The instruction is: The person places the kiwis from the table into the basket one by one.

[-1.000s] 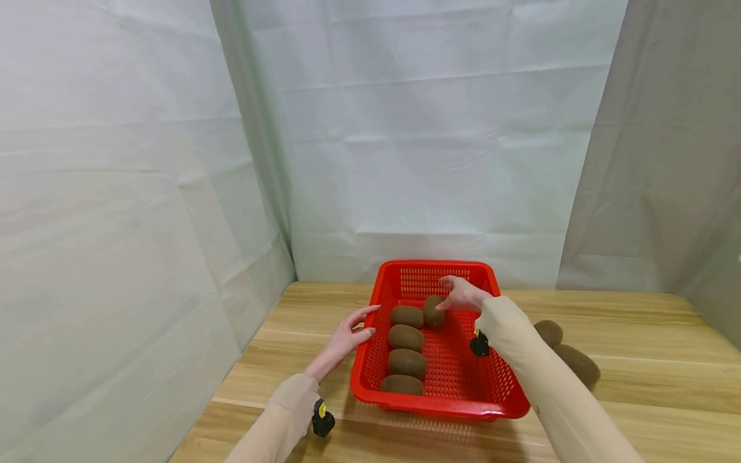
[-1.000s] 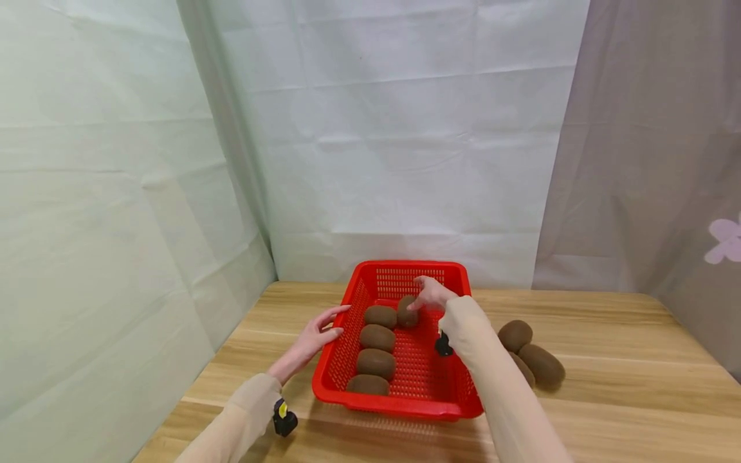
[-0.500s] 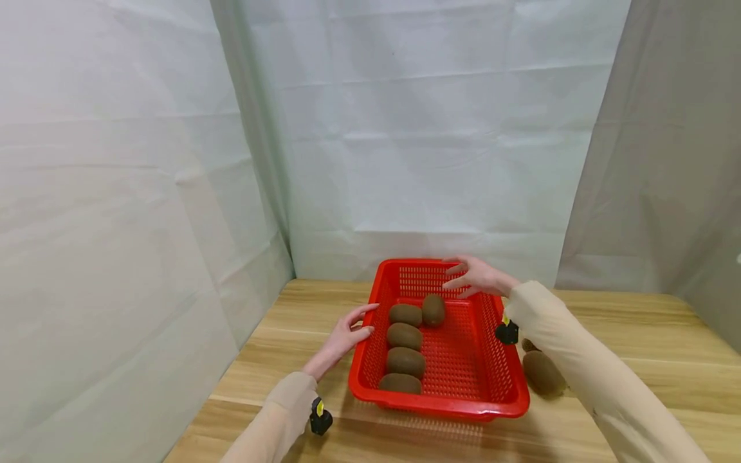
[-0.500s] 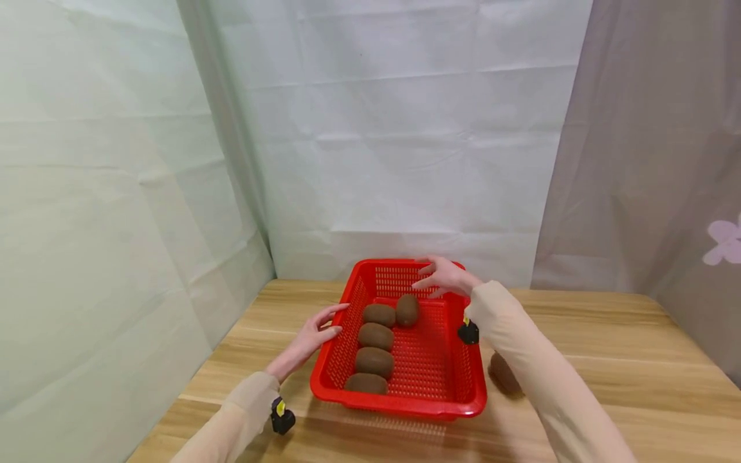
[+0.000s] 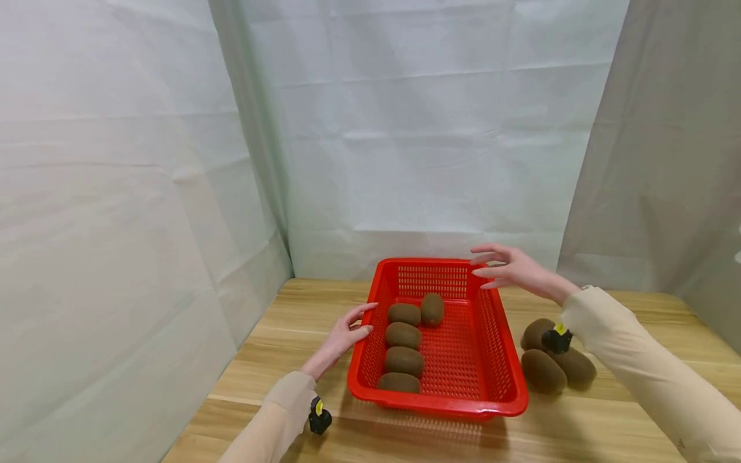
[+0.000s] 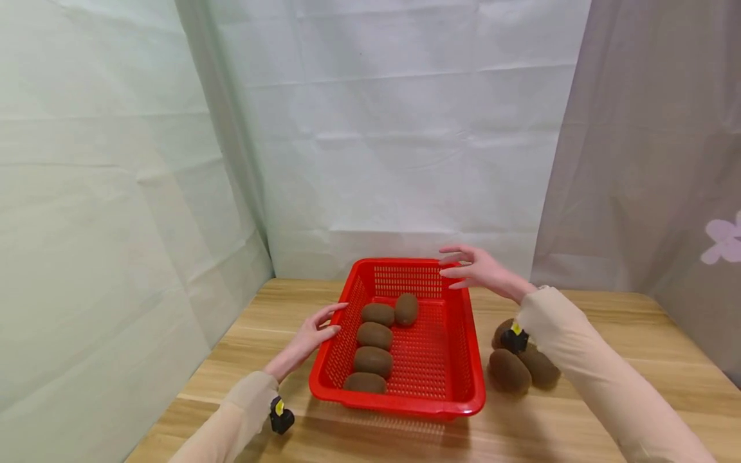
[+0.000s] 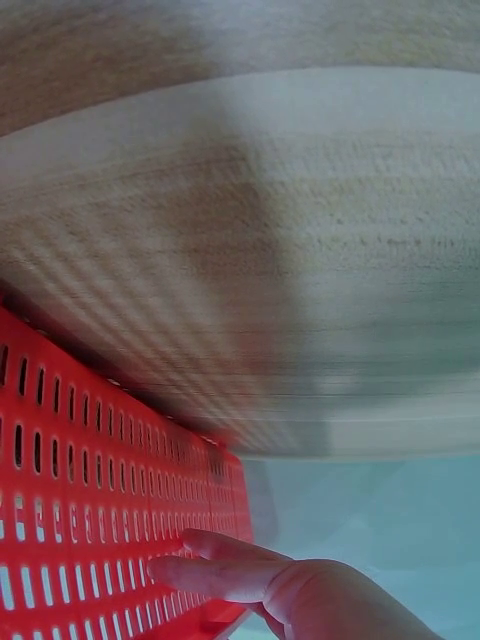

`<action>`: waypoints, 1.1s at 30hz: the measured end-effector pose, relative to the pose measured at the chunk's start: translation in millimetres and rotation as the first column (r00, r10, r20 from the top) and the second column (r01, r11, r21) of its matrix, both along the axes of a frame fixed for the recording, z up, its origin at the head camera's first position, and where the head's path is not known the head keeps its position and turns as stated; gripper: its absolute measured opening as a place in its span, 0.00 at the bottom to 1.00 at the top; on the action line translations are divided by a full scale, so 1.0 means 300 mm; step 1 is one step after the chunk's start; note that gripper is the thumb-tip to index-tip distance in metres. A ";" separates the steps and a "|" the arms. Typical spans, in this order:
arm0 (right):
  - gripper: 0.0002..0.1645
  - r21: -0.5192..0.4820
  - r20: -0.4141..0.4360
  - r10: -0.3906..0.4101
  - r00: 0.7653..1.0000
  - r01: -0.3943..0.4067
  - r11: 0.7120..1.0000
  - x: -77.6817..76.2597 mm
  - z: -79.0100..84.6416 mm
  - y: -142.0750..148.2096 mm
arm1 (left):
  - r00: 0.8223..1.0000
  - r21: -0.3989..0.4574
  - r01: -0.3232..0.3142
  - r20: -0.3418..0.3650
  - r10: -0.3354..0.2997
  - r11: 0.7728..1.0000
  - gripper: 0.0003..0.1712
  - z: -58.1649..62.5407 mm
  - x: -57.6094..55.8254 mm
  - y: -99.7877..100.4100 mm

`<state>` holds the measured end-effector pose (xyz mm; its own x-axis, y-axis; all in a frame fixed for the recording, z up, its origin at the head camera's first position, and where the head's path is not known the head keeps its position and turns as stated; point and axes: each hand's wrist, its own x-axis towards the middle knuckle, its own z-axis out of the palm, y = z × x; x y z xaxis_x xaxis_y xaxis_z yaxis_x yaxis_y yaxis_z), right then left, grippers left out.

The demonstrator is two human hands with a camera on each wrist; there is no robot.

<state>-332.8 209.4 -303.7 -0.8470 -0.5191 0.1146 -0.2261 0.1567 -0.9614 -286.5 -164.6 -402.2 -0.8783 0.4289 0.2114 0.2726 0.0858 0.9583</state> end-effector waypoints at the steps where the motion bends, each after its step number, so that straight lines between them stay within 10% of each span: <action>1: 0.32 0.001 -0.004 -0.007 1.000 0.007 1.000 0.008 0.003 0.016 | 1.000 0.003 -0.003 -0.002 0.003 1.000 0.28 -0.009 -0.007 -0.002; 33: 0.17 0.303 -0.235 0.019 0.972 0.055 0.951 0.204 -0.256 0.458 | 1.000 -0.019 -0.009 0.006 0.009 1.000 0.29 0.017 0.022 -0.014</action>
<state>-271.7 346.9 -380.5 -0.8254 -0.5449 0.1476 -0.4317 0.4407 -0.7870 -280.0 -169.0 -397.2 -0.8833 0.4250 0.1979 0.2658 0.1064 0.9581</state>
